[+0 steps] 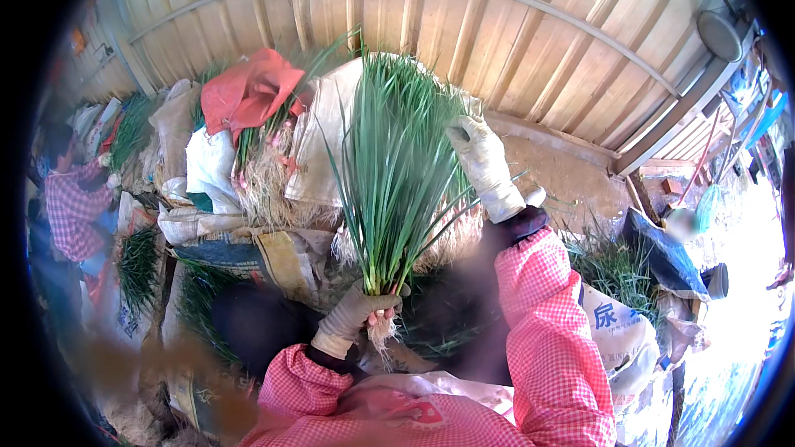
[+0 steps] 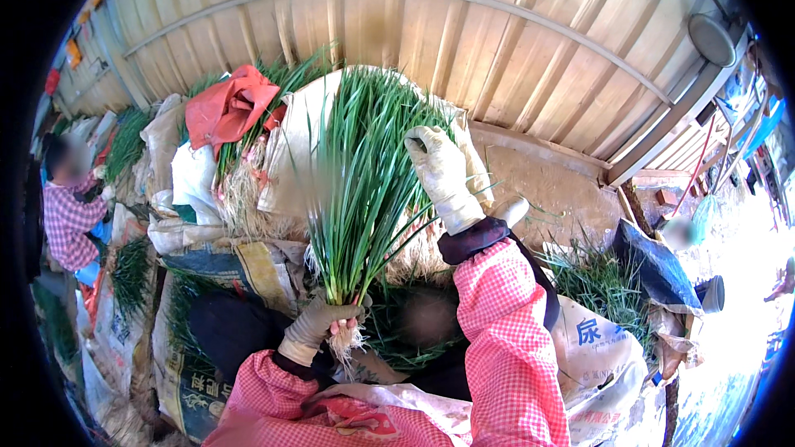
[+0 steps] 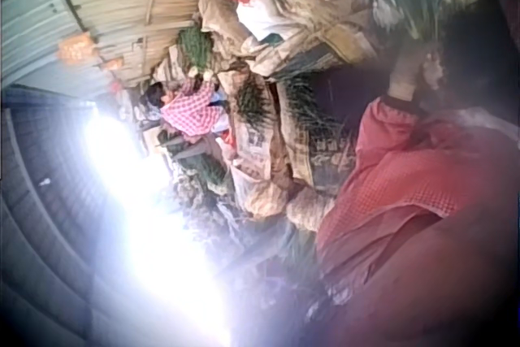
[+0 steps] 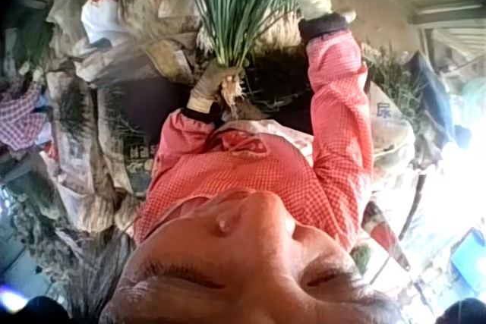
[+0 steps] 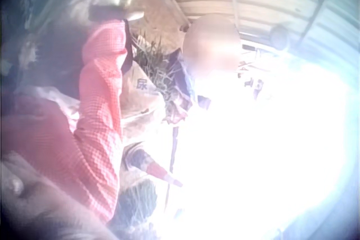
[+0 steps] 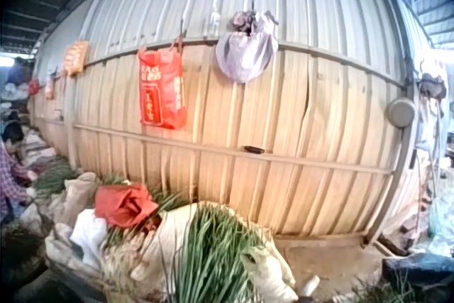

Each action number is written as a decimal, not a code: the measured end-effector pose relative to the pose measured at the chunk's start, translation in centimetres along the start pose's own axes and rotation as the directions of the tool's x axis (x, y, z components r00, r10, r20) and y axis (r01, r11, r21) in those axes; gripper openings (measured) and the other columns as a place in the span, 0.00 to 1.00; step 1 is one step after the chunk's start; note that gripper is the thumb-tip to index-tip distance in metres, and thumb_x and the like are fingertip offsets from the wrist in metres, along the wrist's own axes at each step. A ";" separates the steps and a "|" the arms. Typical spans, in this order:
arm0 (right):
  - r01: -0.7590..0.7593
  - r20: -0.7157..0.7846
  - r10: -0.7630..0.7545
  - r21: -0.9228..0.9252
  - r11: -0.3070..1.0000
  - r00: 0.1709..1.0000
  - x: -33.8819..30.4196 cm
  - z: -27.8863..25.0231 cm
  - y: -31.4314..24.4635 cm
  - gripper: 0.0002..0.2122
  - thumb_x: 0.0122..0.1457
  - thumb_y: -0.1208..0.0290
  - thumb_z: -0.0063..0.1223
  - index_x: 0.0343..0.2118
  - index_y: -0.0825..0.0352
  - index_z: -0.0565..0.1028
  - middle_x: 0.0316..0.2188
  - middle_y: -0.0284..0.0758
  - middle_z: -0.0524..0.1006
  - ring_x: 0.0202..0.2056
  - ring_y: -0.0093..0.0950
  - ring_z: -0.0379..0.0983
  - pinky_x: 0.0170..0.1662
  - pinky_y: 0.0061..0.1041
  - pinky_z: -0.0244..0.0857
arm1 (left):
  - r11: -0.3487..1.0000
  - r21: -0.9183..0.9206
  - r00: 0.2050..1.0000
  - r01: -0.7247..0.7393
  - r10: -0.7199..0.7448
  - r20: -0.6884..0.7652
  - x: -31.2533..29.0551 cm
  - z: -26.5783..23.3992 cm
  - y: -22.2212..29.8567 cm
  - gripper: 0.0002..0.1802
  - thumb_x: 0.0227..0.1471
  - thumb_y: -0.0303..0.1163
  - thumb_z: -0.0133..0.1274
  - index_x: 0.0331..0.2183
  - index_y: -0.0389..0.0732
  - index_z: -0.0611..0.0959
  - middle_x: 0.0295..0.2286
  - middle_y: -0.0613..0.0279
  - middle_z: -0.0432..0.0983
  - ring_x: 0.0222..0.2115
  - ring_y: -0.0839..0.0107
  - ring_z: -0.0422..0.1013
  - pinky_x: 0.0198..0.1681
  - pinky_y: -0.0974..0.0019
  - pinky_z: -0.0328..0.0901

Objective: The person cleans green onions by peeling off the outer skins by hand while sitting on sacks on the floor.

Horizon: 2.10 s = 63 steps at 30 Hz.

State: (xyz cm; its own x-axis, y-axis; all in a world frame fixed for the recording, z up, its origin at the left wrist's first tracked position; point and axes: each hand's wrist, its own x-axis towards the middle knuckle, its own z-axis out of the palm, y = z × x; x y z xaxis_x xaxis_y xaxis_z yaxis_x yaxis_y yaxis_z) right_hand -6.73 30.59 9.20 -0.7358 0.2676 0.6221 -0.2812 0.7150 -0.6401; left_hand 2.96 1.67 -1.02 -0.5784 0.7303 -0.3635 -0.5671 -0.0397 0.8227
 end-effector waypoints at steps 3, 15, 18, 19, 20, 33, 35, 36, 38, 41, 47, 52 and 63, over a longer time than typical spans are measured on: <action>-0.278 0.152 0.233 0.530 0.801 0.961 -0.2 0.0 -0.8 0.07 0.55 0.74 0.52 0.36 0.66 0.75 0.27 0.31 0.72 0.27 0.23 0.68 0.33 0.18 0.63 | 1.000 -0.016 1.000 0.026 -0.026 0.002 0.2 0.0 0.1 0.13 0.44 0.25 0.57 0.36 0.37 0.80 0.27 0.67 0.77 0.20 0.83 0.68 0.20 0.82 0.61; -0.488 0.528 0.289 0.286 0.825 0.799 1.3 -2.1 -5.3 0.15 0.52 0.63 0.60 0.40 0.65 0.75 0.23 0.22 0.70 0.24 0.13 0.63 0.28 0.14 0.57 | 0.999 -0.031 1.000 0.009 -0.008 0.030 -0.6 0.5 0.9 0.14 0.44 0.28 0.60 0.36 0.36 0.80 0.24 0.67 0.76 0.19 0.83 0.69 0.18 0.83 0.61; -0.504 0.518 0.314 0.279 0.817 0.795 1.4 -1.6 -4.9 0.13 0.52 0.65 0.60 0.38 0.64 0.76 0.19 0.20 0.69 0.19 0.11 0.60 0.23 0.13 0.55 | 0.999 -0.002 0.998 0.034 -0.034 0.045 -1.0 1.0 1.6 0.13 0.44 0.28 0.60 0.36 0.37 0.80 0.23 0.68 0.74 0.20 0.82 0.68 0.20 0.82 0.61; -0.505 0.511 0.334 0.241 0.829 0.792 1.6 -1.7 -5.0 0.12 0.52 0.65 0.60 0.37 0.64 0.76 0.19 0.20 0.69 0.19 0.11 0.59 0.23 0.13 0.54 | 0.999 0.007 0.998 0.042 -0.042 0.054 -1.1 1.1 1.8 0.13 0.45 0.28 0.59 0.36 0.37 0.79 0.22 0.68 0.73 0.20 0.82 0.67 0.22 0.81 0.61; -0.504 0.503 0.353 0.202 0.839 0.789 1.7 -1.8 -5.2 0.11 0.52 0.66 0.60 0.37 0.64 0.77 0.19 0.20 0.69 0.18 0.11 0.59 0.22 0.13 0.54 | 0.999 0.023 0.998 0.023 -0.025 0.062 -0.9 1.1 1.7 0.13 0.45 0.28 0.59 0.36 0.37 0.79 0.22 0.69 0.73 0.20 0.82 0.67 0.21 0.81 0.61; -0.026 -0.318 0.084 0.185 0.982 0.944 3.2 -0.5 10.9 0.04 0.48 0.74 0.53 0.26 0.66 0.76 0.17 0.34 0.73 0.21 0.27 0.68 0.27 0.25 0.62 | 0.993 0.086 0.994 -0.081 0.075 0.074 1.5 1.1 4.2 0.13 0.42 0.29 0.59 0.34 0.38 0.80 0.20 0.69 0.74 0.16 0.84 0.66 0.13 0.84 0.55; -0.010 -0.257 -0.118 -0.446 0.895 0.959 4.4 -5.1 13.5 0.03 0.49 0.74 0.52 0.25 0.66 0.76 0.15 0.27 0.71 0.19 0.24 0.65 0.25 0.22 0.60 | 0.997 0.032 0.997 -0.073 0.072 0.029 0.1 0.5 3.1 0.13 0.42 0.29 0.59 0.34 0.38 0.80 0.20 0.68 0.74 0.15 0.84 0.67 0.13 0.83 0.55; -0.092 -0.240 -0.025 -0.460 0.883 0.970 4.2 -6.6 13.3 0.03 0.49 0.74 0.52 0.26 0.65 0.76 0.16 0.27 0.72 0.18 0.24 0.66 0.25 0.22 0.61 | 0.998 0.012 0.998 -0.058 0.058 -0.011 -1.1 0.0 2.9 0.13 0.41 0.29 0.59 0.34 0.38 0.80 0.20 0.68 0.74 0.15 0.84 0.67 0.12 0.83 0.55; -0.304 -0.080 0.302 -0.015 0.952 0.950 3.9 -10.1 11.9 0.03 0.47 0.74 0.52 0.25 0.64 0.76 0.15 0.29 0.72 0.19 0.25 0.69 0.24 0.24 0.64 | 0.989 0.078 0.978 -0.124 0.135 -0.158 -2.3 -0.2 3.7 0.13 0.42 0.28 0.58 0.34 0.37 0.79 0.22 0.65 0.75 0.16 0.82 0.67 0.13 0.83 0.56; 0.317 0.670 0.337 -0.657 0.684 0.662 -0.1 -9.5 9.9 0.09 0.51 0.64 0.53 0.33 0.63 0.76 0.25 0.39 0.76 0.28 0.30 0.74 0.33 0.23 0.67 | 0.974 0.014 0.945 -0.228 0.225 -0.237 -1.8 -0.6 5.2 0.11 0.44 0.27 0.56 0.34 0.36 0.78 0.24 0.63 0.75 0.16 0.81 0.68 0.13 0.83 0.55; 0.003 0.598 0.600 -0.710 0.704 0.532 -10.7 0.3 11.9 0.16 0.54 0.57 0.47 0.39 0.64 0.74 0.34 0.41 0.77 0.37 0.39 0.75 0.41 0.33 0.68 | 0.967 -0.189 0.964 -0.173 0.127 -0.232 2.8 -1.8 1.8 0.10 0.45 0.32 0.58 0.29 0.37 0.79 0.16 0.64 0.73 0.14 0.78 0.67 0.19 0.77 0.62; -0.565 0.194 0.755 -0.555 0.610 0.626 -10.0 5.6 13.5 0.16 0.48 0.61 0.57 0.33 0.70 0.75 0.32 0.46 0.77 0.35 0.41 0.75 0.40 0.34 0.68 | 0.988 -0.152 0.968 -0.003 -0.035 -0.248 5.0 -4.9 -3.5 0.10 0.45 0.33 0.58 0.25 0.34 0.80 0.15 0.61 0.73 0.18 0.70 0.71 0.31 0.64 0.69; -0.513 0.077 0.617 -0.481 0.712 0.783 -10.4 2.1 18.4 0.13 0.49 0.60 0.54 0.32 0.65 0.77 0.29 0.45 0.77 0.33 0.40 0.75 0.37 0.35 0.68 | 0.931 -0.343 0.984 -0.121 0.068 -0.162 5.3 -2.2 -2.6 0.15 0.46 0.26 0.53 0.39 0.31 0.77 0.27 0.56 0.77 0.33 0.62 0.75 0.49 0.56 0.65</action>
State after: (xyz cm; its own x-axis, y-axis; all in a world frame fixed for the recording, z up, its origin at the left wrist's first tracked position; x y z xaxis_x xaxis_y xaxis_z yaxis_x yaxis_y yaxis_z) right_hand -5.48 39.59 -9.99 -0.7975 0.6006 0.0579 0.4732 0.6820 -0.5576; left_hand 0.14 4.14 -6.02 -0.7029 0.6061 -0.3723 -0.6596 -0.3593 0.6602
